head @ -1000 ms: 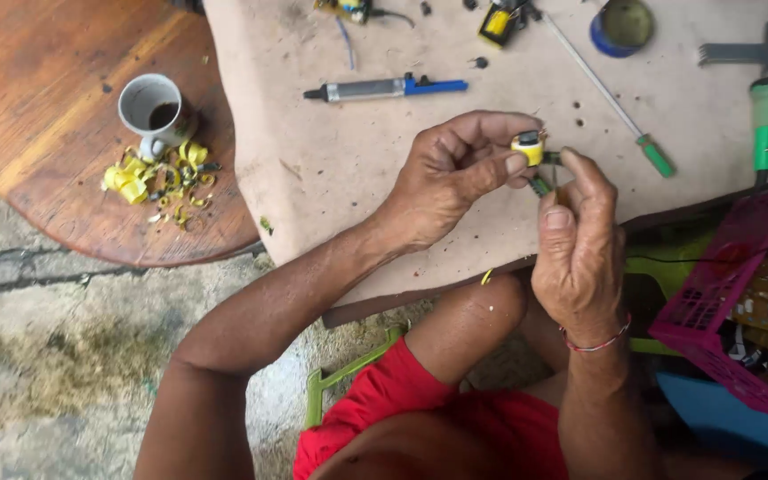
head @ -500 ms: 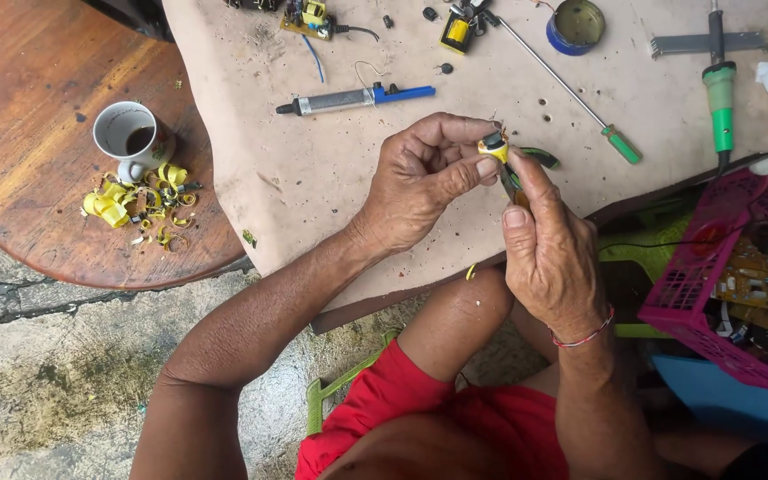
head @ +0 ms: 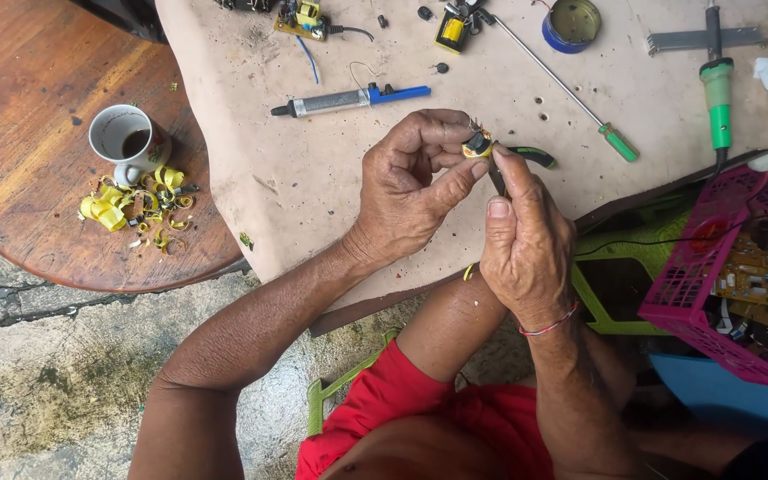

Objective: Disassembling a small electronic transformer by removing tape and wires using a utility knife and pliers.

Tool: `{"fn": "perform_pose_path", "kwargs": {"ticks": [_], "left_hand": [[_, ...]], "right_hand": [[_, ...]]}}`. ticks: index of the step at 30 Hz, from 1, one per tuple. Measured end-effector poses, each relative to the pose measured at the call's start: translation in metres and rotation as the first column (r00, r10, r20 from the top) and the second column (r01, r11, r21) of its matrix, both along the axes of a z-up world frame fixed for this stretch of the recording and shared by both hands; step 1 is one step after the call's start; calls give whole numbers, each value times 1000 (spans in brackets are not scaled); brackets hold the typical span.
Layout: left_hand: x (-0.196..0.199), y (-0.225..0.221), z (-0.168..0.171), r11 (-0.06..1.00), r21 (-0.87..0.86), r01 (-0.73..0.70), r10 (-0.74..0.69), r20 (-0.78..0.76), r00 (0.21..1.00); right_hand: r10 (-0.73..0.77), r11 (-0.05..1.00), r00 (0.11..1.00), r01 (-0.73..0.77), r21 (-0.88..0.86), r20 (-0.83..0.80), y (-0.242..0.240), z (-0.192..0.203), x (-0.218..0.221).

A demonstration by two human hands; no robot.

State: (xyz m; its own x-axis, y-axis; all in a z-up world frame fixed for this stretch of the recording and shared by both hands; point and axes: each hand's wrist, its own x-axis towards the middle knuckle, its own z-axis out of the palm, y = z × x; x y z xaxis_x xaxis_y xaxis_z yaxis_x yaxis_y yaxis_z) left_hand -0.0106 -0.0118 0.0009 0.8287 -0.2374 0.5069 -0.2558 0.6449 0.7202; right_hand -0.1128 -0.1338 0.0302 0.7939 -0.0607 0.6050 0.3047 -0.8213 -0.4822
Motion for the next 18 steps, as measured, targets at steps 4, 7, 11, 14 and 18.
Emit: {"fn": "perform_pose_path", "kwargs": {"ticks": [4,7,11,14,18], "left_hand": [[-1,3,5,1000,-7,-3,3,23,1000],[-1,5,6,1000,-9,12,-12,36,999],[0,4,5,990,-79,118,-116,25,993],[1,1,1,973,-125,195,-197,-6,980],[4,-1,-4,969,-123,215,-222,-51,974]], "right_hand": [[-5,994,1000,5,109,3,7,0,1],[17,959,997,7,284,-82,5,-4,-1],[108,833,973,24,553,-204,1,-4,-6],[163,828,959,-5,561,-233,-3,3,-12],[207,861,945,-54,506,-252,-2,20,-21]]}}
